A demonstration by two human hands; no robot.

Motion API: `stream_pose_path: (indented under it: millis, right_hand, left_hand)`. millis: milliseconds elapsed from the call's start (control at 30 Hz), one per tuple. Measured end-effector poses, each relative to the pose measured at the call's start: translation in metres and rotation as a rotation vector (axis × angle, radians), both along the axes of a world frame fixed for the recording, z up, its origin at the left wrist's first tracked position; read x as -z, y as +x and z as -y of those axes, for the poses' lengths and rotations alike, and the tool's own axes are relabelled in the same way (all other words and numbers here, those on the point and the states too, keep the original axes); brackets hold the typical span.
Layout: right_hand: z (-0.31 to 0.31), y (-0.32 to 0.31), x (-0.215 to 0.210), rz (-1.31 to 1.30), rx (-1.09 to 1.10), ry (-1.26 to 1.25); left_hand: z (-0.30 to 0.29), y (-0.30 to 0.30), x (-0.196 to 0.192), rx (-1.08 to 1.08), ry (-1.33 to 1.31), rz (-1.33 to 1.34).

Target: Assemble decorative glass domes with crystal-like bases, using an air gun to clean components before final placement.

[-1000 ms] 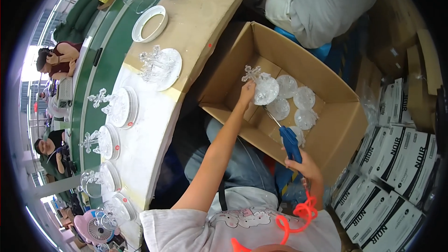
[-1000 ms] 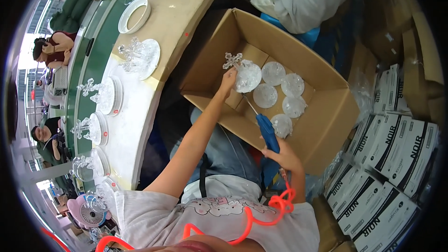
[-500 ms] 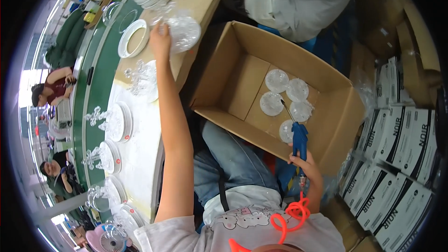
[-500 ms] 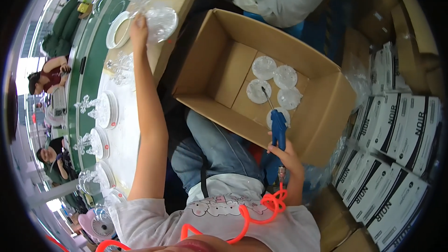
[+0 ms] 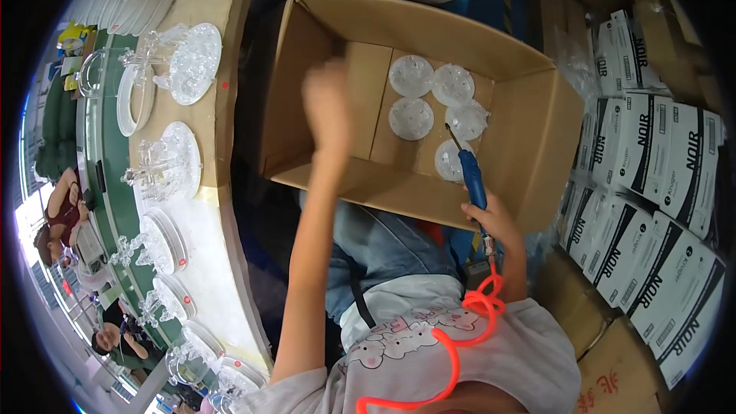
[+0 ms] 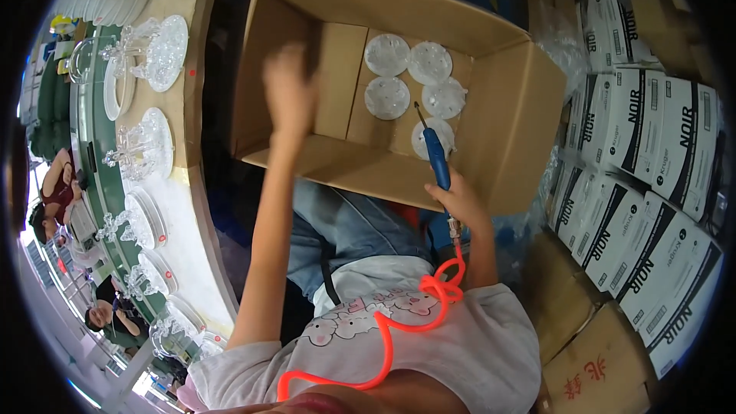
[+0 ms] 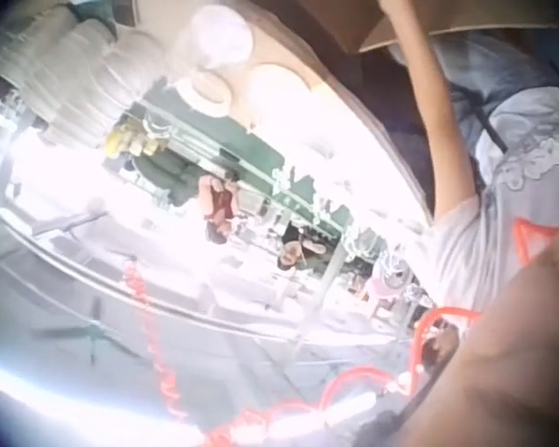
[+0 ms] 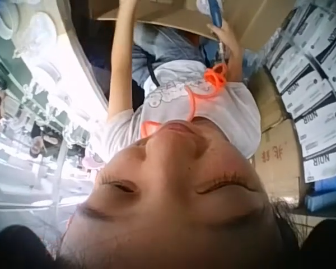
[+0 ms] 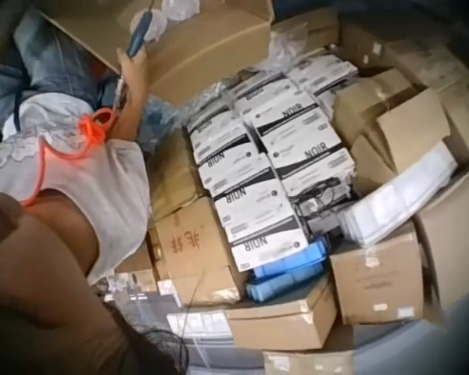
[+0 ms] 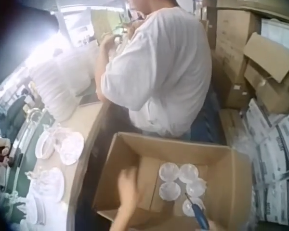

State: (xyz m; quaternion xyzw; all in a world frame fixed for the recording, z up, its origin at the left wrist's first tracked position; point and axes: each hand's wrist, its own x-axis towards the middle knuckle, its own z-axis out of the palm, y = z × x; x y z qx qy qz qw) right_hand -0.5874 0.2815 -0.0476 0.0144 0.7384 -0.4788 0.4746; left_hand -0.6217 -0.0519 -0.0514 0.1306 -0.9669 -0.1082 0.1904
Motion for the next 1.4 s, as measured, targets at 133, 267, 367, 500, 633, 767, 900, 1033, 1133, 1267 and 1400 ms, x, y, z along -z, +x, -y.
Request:
stream_pose_path:
  millis: [133,267,367,500,633,767,900,1033,1133,1267,1400]
  right_hand:
    - [0.013,0.000,-0.006,0.009,-0.031,-0.005]
    - [0.019,0.015,-0.013,-0.003,0.065,-0.089]
    - [0.013,0.015,-0.017,0.071,0.150,-0.079]
    - [0.002,0.004,0.007,0.142,0.172,-0.101]
    - [0.018,-0.009,0.009,0.170,0.272,-0.219]
    - [0.024,0.000,0.021,0.275,0.372,-0.525]
    - [0.041,0.007,0.012,0.376,0.548,-0.849]
    - [0.040,0.013,0.014,0.336,0.551,-0.847]
    - [0.038,0.017,0.017,0.322,0.515,-0.815]
    - [0.046,0.017,0.006,0.227,0.547,-0.701]
    - [0.055,0.018,-0.007,0.175,0.544,-0.555]
  left_hand:
    - [-0.080,-0.003,0.153,0.444,-0.124,0.769]
    - [-0.080,-0.009,0.214,0.454,0.018,1.079]
    - [-0.086,-0.004,0.210,0.647,-0.221,0.976]
    - [-0.052,-0.004,0.081,0.902,-0.233,0.631]
    - [-0.021,0.039,-0.078,0.777,0.195,0.413]
    - [-0.018,0.066,-0.131,0.681,0.309,0.303]
    - [-0.019,0.075,-0.128,0.700,0.267,0.238]
    - [-0.025,0.080,-0.125,0.676,0.190,0.236]
    - [-0.023,0.083,-0.120,0.688,0.181,0.218]
    - [-0.032,0.092,-0.114,0.648,0.210,0.215]
    - [-0.036,0.091,-0.121,0.686,0.130,0.208]
